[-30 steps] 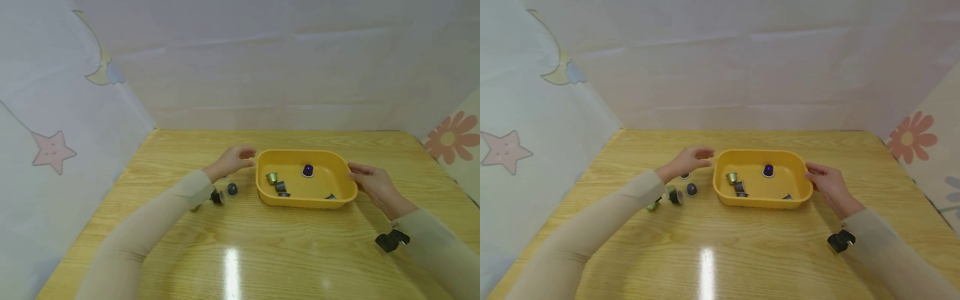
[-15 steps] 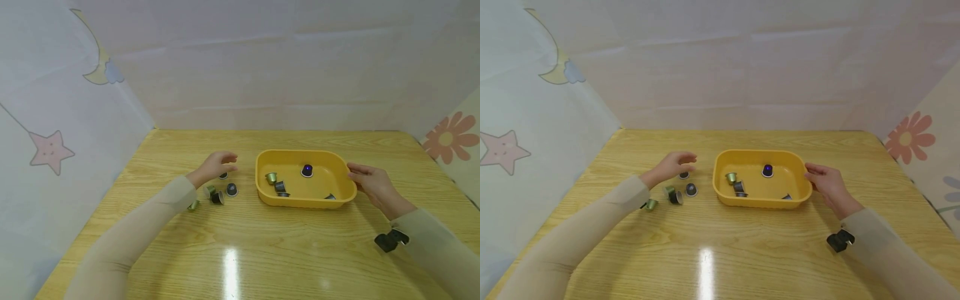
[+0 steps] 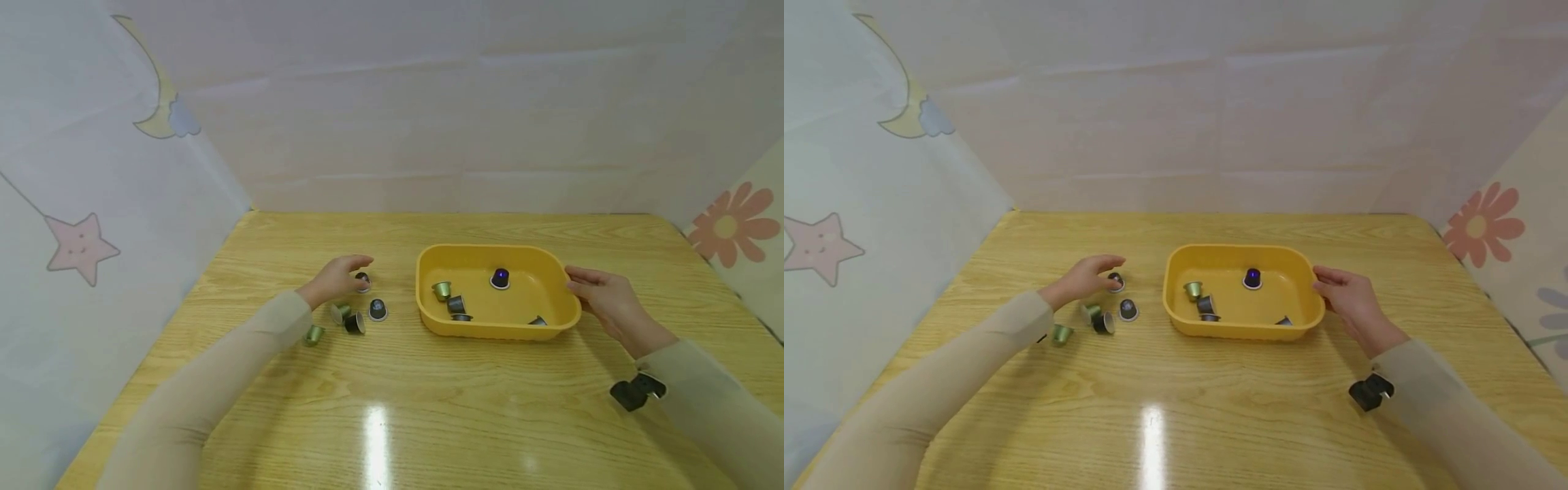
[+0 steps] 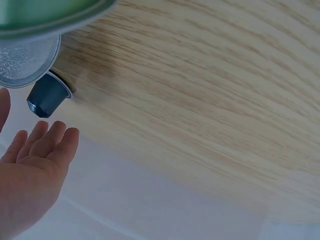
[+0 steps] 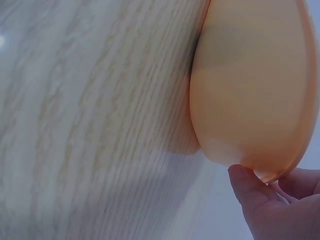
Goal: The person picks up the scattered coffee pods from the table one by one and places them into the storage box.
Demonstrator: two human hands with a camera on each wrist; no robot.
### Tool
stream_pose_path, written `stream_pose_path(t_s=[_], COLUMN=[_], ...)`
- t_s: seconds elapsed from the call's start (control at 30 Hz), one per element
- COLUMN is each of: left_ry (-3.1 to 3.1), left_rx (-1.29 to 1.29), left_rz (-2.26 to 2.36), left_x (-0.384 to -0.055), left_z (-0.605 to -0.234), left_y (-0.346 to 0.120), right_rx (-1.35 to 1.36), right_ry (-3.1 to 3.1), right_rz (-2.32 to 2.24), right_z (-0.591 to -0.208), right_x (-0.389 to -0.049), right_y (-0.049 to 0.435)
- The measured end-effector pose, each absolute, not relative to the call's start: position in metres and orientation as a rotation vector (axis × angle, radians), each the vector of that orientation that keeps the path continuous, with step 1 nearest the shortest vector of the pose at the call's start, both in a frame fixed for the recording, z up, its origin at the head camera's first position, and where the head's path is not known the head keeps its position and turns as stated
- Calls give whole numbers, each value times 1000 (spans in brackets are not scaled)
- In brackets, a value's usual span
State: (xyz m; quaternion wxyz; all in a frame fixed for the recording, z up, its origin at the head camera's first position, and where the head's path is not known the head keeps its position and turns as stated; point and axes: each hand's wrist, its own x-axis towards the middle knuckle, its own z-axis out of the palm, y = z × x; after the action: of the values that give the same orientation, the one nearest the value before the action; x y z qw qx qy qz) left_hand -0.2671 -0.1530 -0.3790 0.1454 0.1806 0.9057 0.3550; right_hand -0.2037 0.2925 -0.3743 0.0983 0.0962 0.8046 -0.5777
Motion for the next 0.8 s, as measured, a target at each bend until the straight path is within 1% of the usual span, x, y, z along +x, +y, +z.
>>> stream_pose_path(t_s=[0.37, 0.63, 0.8], left_ry=[2674, 2684, 2665], left_rx=[583, 547, 516], left_rz=[845, 892, 977], left_x=[-272, -279, -281], left_z=[-382, -386, -377], left_y=[-154, -157, -156], right_rx=[262, 266, 272], right_ry=[2379, 2383, 2378], right_rz=[-1704, -1697, -1689], right_z=[-374, -373, -373], right_x=[-205, -204, -204], right_y=[292, 292, 292])
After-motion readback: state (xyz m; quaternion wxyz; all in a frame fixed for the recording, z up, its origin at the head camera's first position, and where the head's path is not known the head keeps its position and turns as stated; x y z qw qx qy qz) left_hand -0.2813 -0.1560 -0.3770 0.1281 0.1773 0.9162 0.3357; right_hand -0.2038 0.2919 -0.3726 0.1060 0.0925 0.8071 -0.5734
